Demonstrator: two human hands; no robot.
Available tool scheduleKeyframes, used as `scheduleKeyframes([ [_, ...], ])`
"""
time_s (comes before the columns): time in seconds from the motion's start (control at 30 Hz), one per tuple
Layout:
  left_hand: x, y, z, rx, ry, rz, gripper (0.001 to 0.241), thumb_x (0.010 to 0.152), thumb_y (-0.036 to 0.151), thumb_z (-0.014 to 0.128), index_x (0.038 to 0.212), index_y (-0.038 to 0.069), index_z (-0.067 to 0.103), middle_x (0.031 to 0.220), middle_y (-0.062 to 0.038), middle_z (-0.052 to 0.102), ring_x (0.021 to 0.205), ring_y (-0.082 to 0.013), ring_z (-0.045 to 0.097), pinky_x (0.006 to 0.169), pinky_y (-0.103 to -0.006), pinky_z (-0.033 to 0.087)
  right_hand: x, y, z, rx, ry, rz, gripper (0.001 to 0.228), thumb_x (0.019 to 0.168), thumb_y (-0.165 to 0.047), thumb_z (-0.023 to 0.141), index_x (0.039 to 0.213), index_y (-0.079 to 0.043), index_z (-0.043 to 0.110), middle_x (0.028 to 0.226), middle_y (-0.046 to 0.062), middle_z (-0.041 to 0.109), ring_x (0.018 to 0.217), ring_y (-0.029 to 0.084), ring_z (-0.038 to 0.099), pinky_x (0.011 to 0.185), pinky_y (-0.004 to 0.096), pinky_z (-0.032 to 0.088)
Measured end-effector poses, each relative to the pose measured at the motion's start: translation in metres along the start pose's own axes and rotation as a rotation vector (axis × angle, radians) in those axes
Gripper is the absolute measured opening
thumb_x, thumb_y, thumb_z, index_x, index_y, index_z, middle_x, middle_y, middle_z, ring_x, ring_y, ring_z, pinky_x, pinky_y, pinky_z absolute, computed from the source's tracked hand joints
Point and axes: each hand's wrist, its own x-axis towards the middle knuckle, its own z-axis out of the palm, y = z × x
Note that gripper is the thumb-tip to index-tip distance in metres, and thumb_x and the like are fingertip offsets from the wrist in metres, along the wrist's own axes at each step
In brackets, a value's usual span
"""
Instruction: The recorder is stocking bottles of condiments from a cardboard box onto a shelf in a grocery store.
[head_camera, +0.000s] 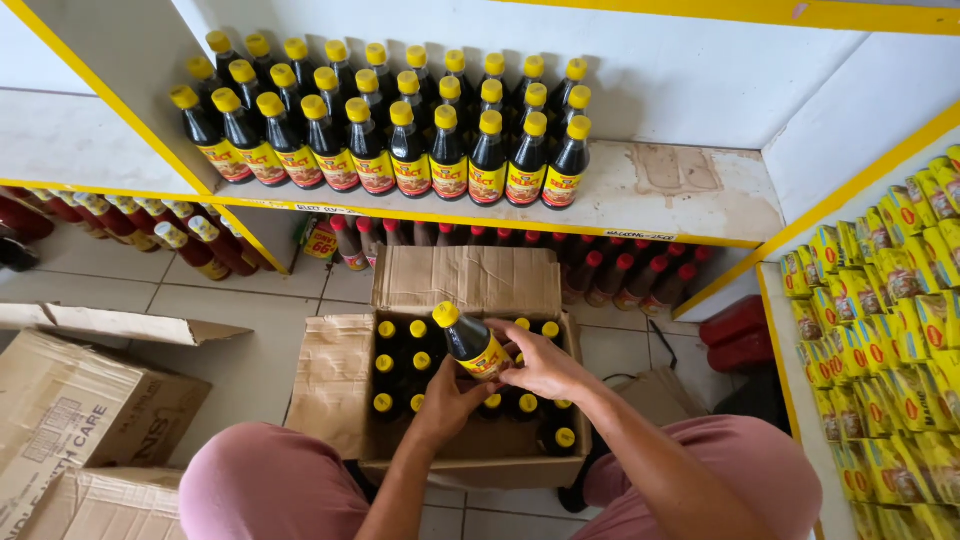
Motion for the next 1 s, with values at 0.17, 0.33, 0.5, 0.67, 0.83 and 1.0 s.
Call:
scheduleKeyframes([
  [0.17, 0.0, 0.019, 0.009, -0.005, 0.073, 0.024, 0.051, 0.084, 0.006, 0.08, 0.128, 0.002, 0.054, 0.115, -0.011, 0.073, 0.104, -0.0185, 0.072, 0.09, -0.0335, 0.059, 0.002, 0.002, -0.008, -0.01, 0.031, -0.063, 0.076, 0.081, -0.002, 0.073, 0.151, -0.01, 0.045, 0.132, 0.011, 0.064, 0.121, 0.02, 0.064, 0.094, 0.035, 0.059],
  [0.33, 0.012, 0.045, 0.022, 0.018, 0.119, 0.064, 0.051, 0.084, 0.005, 0.078, 0.129, 0.001, 0.053, 0.116, -0.011, 0.073, 0.104, -0.0182, 0.073, 0.088, -0.0326, 0.06, -0.001, -0.005, -0.024, -0.183, 0.14, -0.263, 0.074, 0.079, -0.002, 0.081, 0.145, -0.005, 0.049, 0.138, 0.014, 0.061, 0.128, 0.022, 0.06, 0.103, 0.036, 0.049],
  [0.5, 0.035, 0.08, 0.042, 0.168, 0.138, 0.17, 0.053, 0.087, 0.007, 0.076, 0.132, 0.0, 0.05, 0.114, -0.013, 0.074, 0.101, -0.0196, 0.076, 0.085, -0.0327, 0.062, -0.005, -0.017, -0.048, -0.059, 0.223, -0.199, 0.079, 0.078, -0.005, 0.079, 0.149, -0.012, 0.047, 0.129, 0.01, 0.071, 0.115, 0.019, 0.07, 0.098, 0.033, 0.055],
  [0.67, 0.066, 0.11, 0.076, 0.247, 0.109, 0.241, 0.047, 0.087, 0.007, 0.075, 0.128, -0.001, 0.053, 0.114, -0.017, 0.073, 0.1, -0.0226, 0.076, 0.082, -0.0337, 0.062, -0.011, -0.023, -0.08, -0.083, 0.363, -0.21, 0.086, 0.075, -0.005, 0.08, 0.151, -0.014, 0.041, 0.131, 0.007, 0.067, 0.108, 0.016, 0.068, 0.091, 0.034, 0.057],
  [0.83, 0.102, 0.117, 0.11, 0.388, 0.126, 0.398, 0.052, 0.085, 0.006, 0.076, 0.132, -0.001, 0.055, 0.119, -0.021, 0.066, 0.101, -0.028, 0.073, 0.082, -0.0366, 0.061, -0.017, -0.017, -0.122, -0.199, 0.531, -0.157, 0.088, 0.075, -0.009, 0.087, 0.15, -0.015, 0.041, 0.124, 0.005, 0.07, 0.108, 0.014, 0.07, 0.092, 0.033, 0.056],
  [1.0, 0.149, 0.115, 0.15, 0.504, 0.156, 0.539, 0.066, 0.083, 0.011, 0.077, 0.143, 0.002, 0.053, 0.12, -0.022, 0.068, 0.106, -0.0363, 0.069, 0.092, -0.0424, 0.056, -0.002, 0.026, -0.178, 0.007, 0.568, -0.148, 0.071, 0.075, -0.006, 0.086, 0.137, -0.01, 0.052, 0.125, 0.006, 0.07, 0.113, 0.015, 0.067, 0.095, 0.035, 0.057],
])
